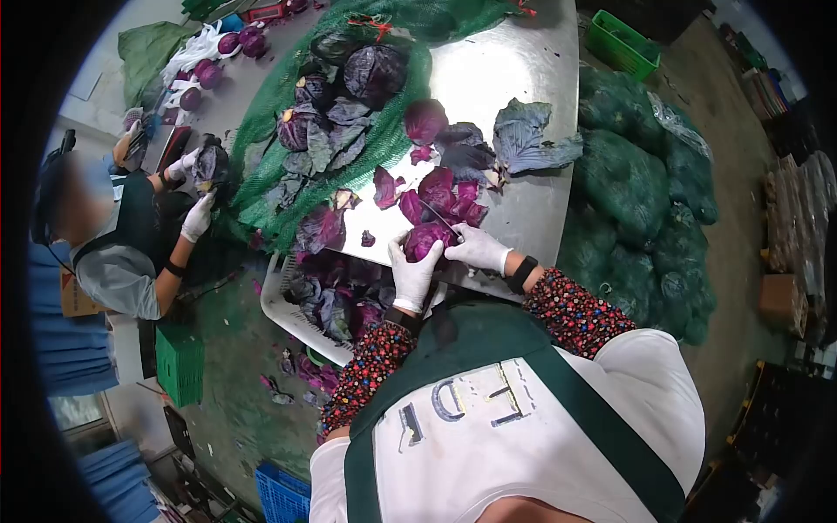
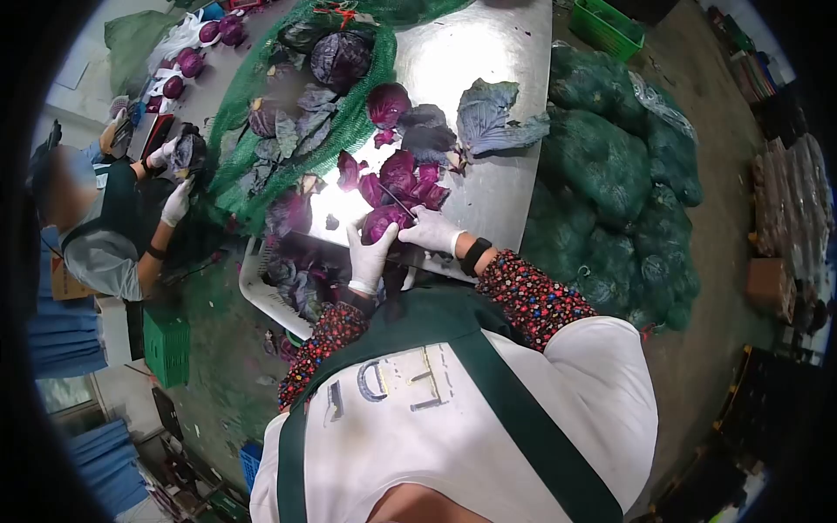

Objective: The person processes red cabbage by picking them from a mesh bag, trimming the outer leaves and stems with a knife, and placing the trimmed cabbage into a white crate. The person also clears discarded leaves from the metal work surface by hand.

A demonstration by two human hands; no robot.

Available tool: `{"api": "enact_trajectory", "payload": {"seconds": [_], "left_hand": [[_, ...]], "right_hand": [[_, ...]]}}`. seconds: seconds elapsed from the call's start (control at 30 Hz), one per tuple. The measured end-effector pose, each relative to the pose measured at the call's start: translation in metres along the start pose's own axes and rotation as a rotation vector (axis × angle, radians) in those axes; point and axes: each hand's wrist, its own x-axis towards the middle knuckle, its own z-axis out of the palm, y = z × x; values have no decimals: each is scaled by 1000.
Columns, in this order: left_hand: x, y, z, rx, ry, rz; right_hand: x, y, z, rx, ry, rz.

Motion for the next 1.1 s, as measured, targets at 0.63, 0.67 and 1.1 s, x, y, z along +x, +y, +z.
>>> {"api": "enact_trajectory", "payload": {"seconds": [0.63, 0.67, 1.1], "left_hand": [[2, 3, 0, -202, -21, -148], [0, 3, 1, -195, -20, -150], [15, 59, -40, -192, -193, 44]], "right_hand": [[21, 20, -24, 399, -134, -36], [26, 26, -22, 160, -8, -153], [19, -32, -61, -149, 249, -477]]}}
